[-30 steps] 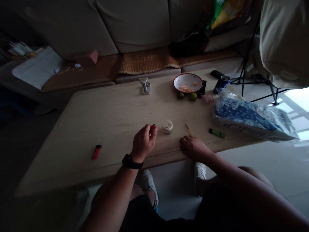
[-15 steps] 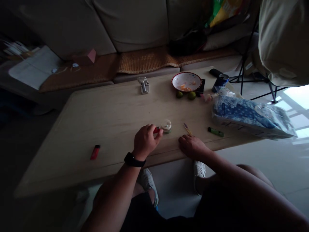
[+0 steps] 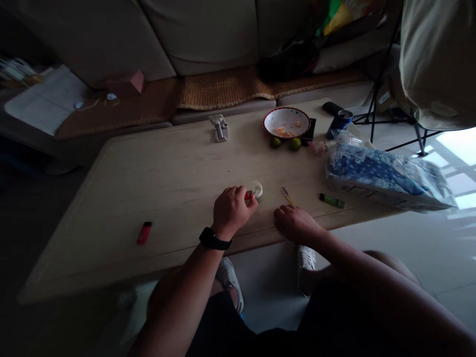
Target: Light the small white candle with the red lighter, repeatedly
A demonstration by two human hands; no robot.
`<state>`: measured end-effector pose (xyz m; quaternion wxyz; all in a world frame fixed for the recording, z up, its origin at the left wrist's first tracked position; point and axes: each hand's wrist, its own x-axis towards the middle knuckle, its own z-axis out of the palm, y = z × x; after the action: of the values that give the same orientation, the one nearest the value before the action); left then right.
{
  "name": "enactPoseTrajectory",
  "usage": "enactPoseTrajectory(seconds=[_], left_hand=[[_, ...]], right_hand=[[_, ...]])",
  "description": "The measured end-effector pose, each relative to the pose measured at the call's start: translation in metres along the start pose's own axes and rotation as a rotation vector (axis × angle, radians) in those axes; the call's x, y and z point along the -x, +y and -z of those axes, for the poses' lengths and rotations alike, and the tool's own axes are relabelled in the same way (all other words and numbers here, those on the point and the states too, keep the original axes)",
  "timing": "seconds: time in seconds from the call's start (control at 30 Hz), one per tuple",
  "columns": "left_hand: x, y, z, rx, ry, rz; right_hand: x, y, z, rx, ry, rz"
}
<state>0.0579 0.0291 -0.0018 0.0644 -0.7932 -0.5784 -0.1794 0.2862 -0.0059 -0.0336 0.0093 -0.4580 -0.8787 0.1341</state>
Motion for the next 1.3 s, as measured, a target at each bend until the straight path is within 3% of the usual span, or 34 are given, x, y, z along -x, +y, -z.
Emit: enactPoseTrajectory(seconds=[0.63,0.9,1.3], left_hand=[[0.003,-0.002,-0.001,0.032,0.052,-0.01],[0.01,-0.019,0.007,0.192,0.107,0.046],[0.01,-0.012,0.002,0.087,0.016,0.002]], right_hand=[[-0.001,-0.001,0.001,-0.012,-0.026,-0.02],[0.0,0.001,0.0,-0.016,-0.013,-0.001],[0.0,0.002,-0.003,0.001,-0.003,0.001]])
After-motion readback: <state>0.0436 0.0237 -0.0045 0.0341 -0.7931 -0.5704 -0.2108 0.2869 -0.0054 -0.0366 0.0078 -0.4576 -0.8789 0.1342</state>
